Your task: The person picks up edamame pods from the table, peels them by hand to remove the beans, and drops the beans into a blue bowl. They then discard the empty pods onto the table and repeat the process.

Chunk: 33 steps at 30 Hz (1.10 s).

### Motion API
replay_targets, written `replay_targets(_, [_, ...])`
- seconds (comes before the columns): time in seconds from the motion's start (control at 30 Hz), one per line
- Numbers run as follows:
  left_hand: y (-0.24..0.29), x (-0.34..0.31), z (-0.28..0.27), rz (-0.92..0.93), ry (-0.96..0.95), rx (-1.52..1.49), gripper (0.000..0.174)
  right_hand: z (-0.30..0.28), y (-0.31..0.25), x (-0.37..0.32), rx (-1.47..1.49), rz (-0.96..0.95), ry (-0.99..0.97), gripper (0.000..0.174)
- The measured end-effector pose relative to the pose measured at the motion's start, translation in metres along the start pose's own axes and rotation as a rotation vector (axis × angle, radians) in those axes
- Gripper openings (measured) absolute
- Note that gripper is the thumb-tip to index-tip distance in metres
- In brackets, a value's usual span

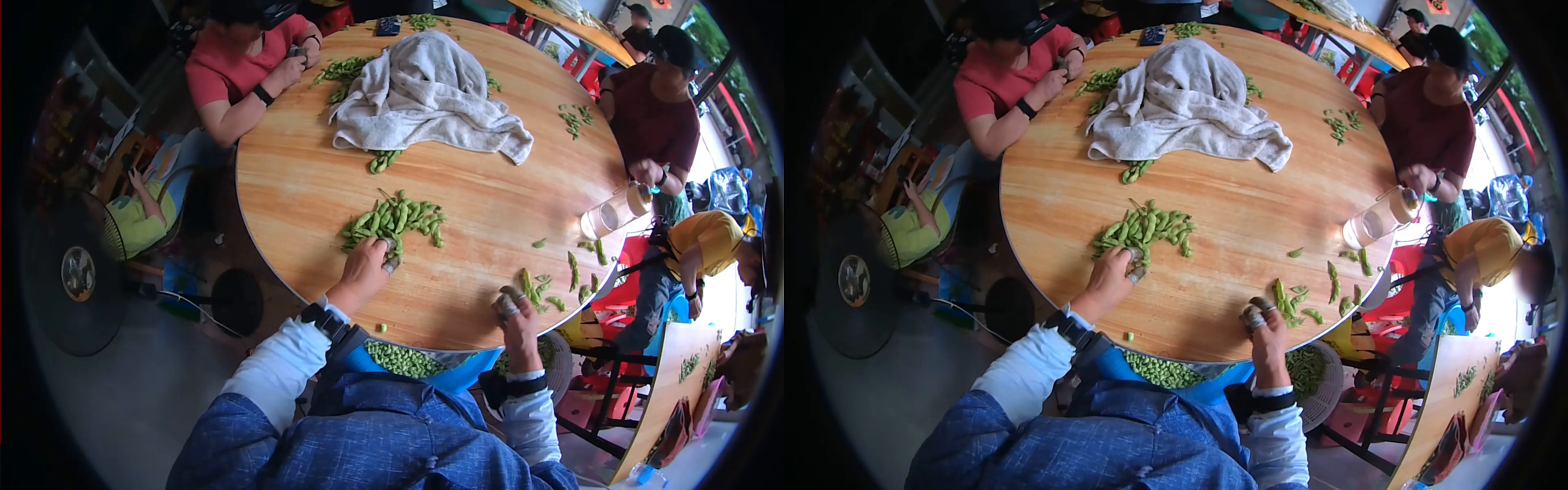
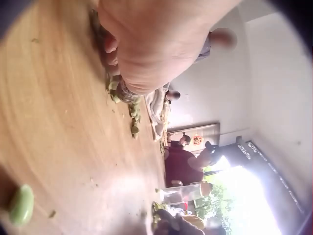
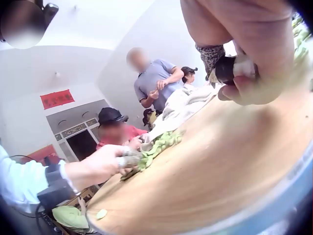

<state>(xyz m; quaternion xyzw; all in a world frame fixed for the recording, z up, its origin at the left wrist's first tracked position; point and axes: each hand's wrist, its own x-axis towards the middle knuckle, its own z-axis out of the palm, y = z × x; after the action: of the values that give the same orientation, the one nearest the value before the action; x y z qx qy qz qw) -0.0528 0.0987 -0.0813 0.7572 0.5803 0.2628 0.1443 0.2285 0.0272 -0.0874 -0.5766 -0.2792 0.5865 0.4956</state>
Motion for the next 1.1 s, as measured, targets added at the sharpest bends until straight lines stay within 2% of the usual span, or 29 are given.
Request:
replay_targets(0.13, [0.005,-0.002,0.011,0.068,-0.051,0.082,0.011,0.014,-0.005,-0.030,-0.108,-0.038,-0.083,0.028])
replay_targets(0.23, [0.029,-0.027,0.024,0.020,-0.243,-0.143,0.012,0.021,-0.010,-0.041,-0.155,-0.069,-0.036,0.027])
replay_targets(0.33, [0.048,-0.026,0.020,0.022,-0.239,-0.375,0.014,0.025,-0.013,-0.042,-0.173,-0.127,-0.030,0.027])
replay_targets(0.43, [0.034,-0.013,0.019,-0.139,-0.024,-0.270,0.018,0.026,-0.015,-0.039,-0.175,-0.129,-0.044,0.023])
replay_targets(0.5, [0.026,0.003,0.017,-0.269,0.006,-0.074,0.023,0.029,-0.012,-0.036,-0.171,-0.116,-0.092,0.020])
replay_targets(0.57, [0.025,0.015,0.017,-0.317,-0.090,0.040,0.023,0.041,-0.002,-0.033,-0.165,-0.123,-0.171,0.018])
replay_targets(0.63, [0.019,0.017,0.027,-0.282,-0.080,0.115,0.022,0.055,0.003,-0.034,-0.216,-0.069,-0.303,0.018])
replay_targets(0.7, [0.018,0.018,0.032,-0.250,-0.087,0.160,0.020,0.066,0.003,-0.037,-0.270,-0.122,-0.318,0.018])
replay_targets(0.8, [0.023,0.014,0.029,-0.175,-0.100,0.187,0.016,0.069,-0.004,-0.036,-0.188,-0.112,-0.264,0.018])
replay_targets(0.97, [0.028,-0.009,0.026,-0.007,-0.084,0.214,0.011,0.065,-0.012,-0.032,-0.231,-0.107,-0.249,0.022])
replay_targets(1.1, [0.021,-0.022,0.024,-0.104,-0.092,-0.023,0.015,0.067,-0.014,-0.041,-0.221,-0.063,-0.212,0.028])
